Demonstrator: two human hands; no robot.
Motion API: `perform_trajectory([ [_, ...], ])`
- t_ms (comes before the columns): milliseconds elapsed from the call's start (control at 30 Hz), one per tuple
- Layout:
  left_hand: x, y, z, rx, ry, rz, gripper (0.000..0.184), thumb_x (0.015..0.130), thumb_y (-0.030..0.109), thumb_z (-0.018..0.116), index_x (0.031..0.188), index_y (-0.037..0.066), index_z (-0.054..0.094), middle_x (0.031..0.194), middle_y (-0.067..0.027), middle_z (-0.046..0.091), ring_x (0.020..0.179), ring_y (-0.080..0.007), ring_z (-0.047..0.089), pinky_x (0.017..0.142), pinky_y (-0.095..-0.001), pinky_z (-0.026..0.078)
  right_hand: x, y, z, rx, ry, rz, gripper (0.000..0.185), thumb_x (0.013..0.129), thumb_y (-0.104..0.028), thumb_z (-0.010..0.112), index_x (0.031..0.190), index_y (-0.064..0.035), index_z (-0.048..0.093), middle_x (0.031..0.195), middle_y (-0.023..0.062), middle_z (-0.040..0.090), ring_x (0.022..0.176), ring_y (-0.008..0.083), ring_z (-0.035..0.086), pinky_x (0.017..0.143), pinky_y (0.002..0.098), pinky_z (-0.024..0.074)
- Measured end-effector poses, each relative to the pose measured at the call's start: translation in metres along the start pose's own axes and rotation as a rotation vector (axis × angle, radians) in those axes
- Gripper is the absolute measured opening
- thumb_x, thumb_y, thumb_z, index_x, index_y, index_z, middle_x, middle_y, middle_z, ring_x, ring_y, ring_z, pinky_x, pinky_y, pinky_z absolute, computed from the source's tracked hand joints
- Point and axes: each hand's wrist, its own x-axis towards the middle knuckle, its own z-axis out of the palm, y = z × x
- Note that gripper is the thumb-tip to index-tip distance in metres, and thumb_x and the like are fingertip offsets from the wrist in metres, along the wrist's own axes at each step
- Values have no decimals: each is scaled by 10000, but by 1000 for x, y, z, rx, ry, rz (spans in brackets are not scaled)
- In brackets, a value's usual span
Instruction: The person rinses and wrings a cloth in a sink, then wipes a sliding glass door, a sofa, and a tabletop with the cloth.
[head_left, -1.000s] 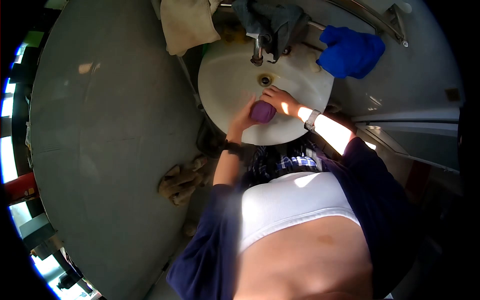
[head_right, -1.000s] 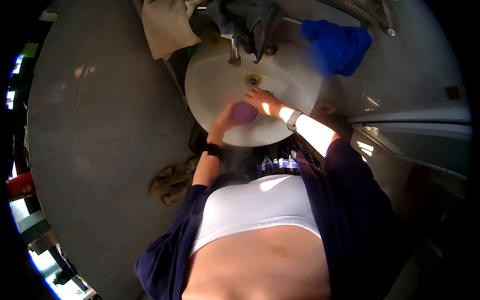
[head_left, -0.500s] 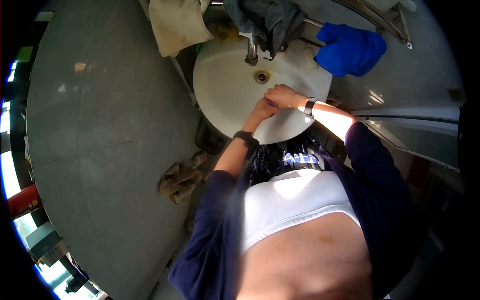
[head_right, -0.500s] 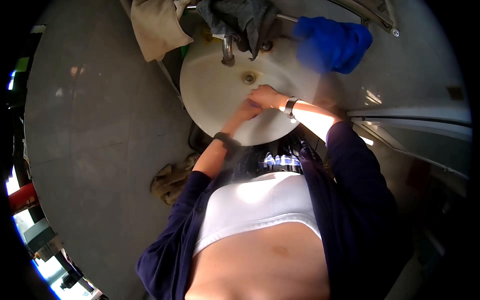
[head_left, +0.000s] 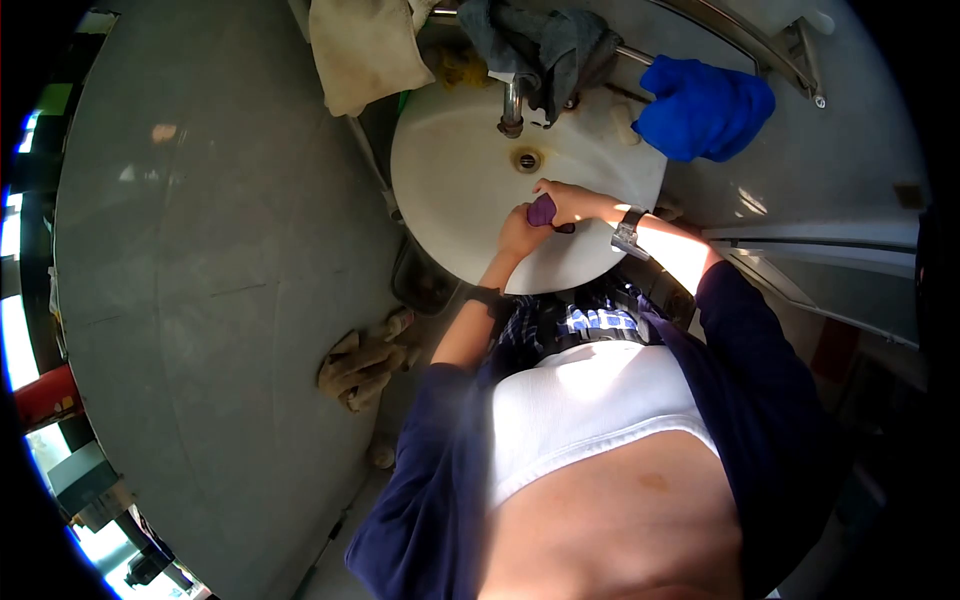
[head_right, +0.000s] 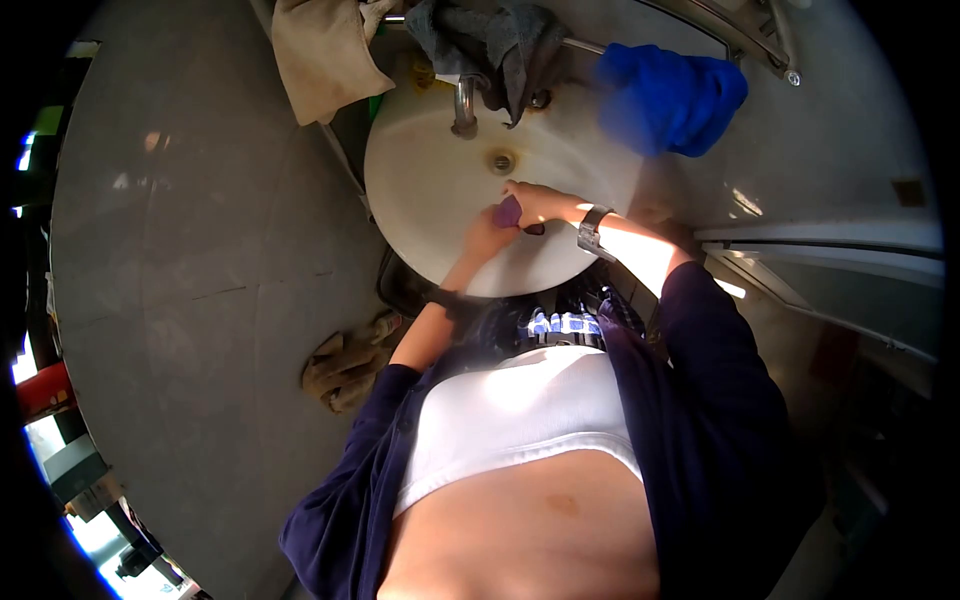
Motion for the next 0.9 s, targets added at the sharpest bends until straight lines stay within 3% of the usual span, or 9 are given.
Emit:
perform_trajectory([
  [133,-10,5,-24,-622,-146,-263,390,726,250,683,1017,25,551,787,-66,626,656,-158,630,511,-281,499,-19,-14,-22,568,-15,96,751,723,-211,718,1348,-127,310,1230,147,455,954,230,552,817,334,460],
  [233,-19,7,-34,-912,-135,-262,372,762,228,666,1045,18,545,846,-61,620,670,-146,625,520,-271,508,-17,9,-15,380,145,-24,773,734,-231,724,1365,-134,289,1276,150,411,906,212,564,773,317,474],
  [267,-20,10,-38,-980,-139,-234,371,773,224,660,1055,13,542,869,-64,621,679,-149,626,529,-275,514,-21,15,-5,265,263,-128,656,773,-227,696,1320,-98,358,1162,132,514,820,180,584,724,287,474],
  [367,-17,17,-41,-1085,-167,-127,380,773,223,668,1049,-1,535,897,-75,614,718,-135,624,556,-267,515,-26,-10,-7,645,60,101,432,822,-191,650,1192,-44,479,945,81,594,777,122,574,710,248,473],
  [400,-15,21,-41,-1071,-139,-115,380,775,225,666,1052,-1,536,885,-71,612,715,-136,620,566,-261,511,-19,-6,0,542,99,135,215,871,-135,581,1028,8,547,800,55,610,749,111,583,697,235,476],
  [533,-14,28,-46,-959,-89,-151,392,780,205,663,1080,-9,527,883,-59,600,736,-146,600,649,-252,492,-17,-37,20,792,376,104,180,886,-110,540,980,42,559,859,108,637,797,148,605,732,265,472],
  [633,-12,26,-49,-1052,-81,-173,450,784,163,653,1159,-8,473,973,-64,575,829,-153,576,752,-258,468,-16,-47,21,1088,373,60,215,888,-131,548,1012,44,560,905,108,635,832,165,612,748,275,474],
  [833,-1,2,-34,-1376,-73,-8,574,800,66,604,1299,31,323,1151,-82,490,1013,-162,524,831,-296,452,-30,-65,-19,510,356,69,286,878,-188,575,1100,-8,575,978,84,639,942,175,590,858,295,431],
  [900,1,2,-34,-1399,-84,8,571,805,49,594,1305,40,320,1152,-77,490,1020,-165,526,808,-298,466,-36,-59,-30,9,425,-88,452,815,-126,601,1253,-127,490,1213,57,525,1123,236,482,983,363,354],
])
